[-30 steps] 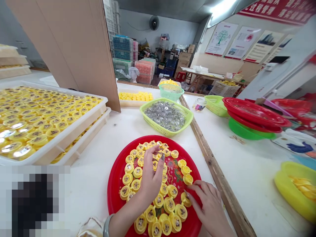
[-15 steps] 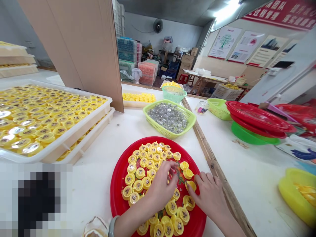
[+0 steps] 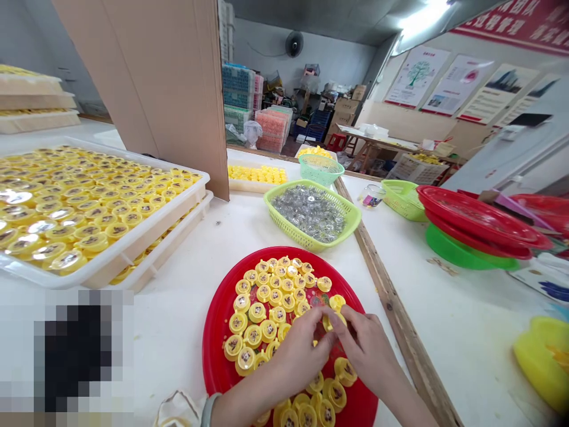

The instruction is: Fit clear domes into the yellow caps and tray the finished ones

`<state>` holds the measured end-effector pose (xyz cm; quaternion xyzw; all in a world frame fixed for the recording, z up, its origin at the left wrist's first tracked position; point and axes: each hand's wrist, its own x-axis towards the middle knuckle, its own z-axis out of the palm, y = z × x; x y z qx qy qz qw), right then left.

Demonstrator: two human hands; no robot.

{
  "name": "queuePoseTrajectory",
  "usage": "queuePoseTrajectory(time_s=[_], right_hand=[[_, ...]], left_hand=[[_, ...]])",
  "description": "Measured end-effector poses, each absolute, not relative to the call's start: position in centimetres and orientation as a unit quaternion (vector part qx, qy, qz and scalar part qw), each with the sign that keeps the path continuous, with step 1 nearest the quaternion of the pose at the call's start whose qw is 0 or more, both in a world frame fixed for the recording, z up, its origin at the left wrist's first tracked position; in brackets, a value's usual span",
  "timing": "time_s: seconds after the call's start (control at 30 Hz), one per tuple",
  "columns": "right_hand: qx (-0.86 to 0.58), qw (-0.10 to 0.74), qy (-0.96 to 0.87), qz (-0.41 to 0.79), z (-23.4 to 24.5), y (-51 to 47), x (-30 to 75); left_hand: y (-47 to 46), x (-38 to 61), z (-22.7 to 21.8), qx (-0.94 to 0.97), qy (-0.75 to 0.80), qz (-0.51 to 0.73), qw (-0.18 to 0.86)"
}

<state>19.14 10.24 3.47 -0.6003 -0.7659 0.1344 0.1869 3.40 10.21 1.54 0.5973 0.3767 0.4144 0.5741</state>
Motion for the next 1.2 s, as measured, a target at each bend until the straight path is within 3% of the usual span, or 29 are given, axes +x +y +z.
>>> queuePoseTrajectory(time_s=[0.07,0.17,0.3,0.4,0.6,0.67,0.8,0.87,1.2], right_hand=[[-0.588,0.213,-0.768,0.138,3.9,11.1,19.8],[-0.551,0.233,-0.799,0.051,3.4,12.5,21.0],[-0.446,0.15,-0.882,-0.037,0.3,13.6,21.4],[-0.423,0.104,-0.899,-0.045,-2.3,13.8,20.9],[-0.445,0.136,-0.885,-0.012,-3.3,14.1,20.9],[-0.484,0.199,-0.851,0.046,-2.1,13.6,21.0],[-0.555,0.408,-0.642,0.336,1.1,12.1,20.9],[-0.527,0.446,-0.578,0.435,2.6,11.5,20.9],[-0.471,0.341,-0.598,0.552,4.9,9.8,21.2]], left_hand=[[10.9,3.0,1.9,0.57,0.369,0.429,0.595],[12.4,2.1,2.1,0.502,0.369,0.471,0.624],[14.0,0.9,2.0,0.452,0.412,0.519,0.596],[14.5,0.7,1.5,0.45,0.423,0.526,0.584],[14.3,1.0,1.0,0.45,0.428,0.522,0.585],[14.2,1.0,1.1,0.448,0.435,0.508,0.593],[13.5,1.1,1.6,0.464,0.445,0.472,0.603],[12.9,1.3,1.7,0.485,0.433,0.46,0.605],[11.0,1.4,3.4,0.556,0.318,0.356,0.681]])
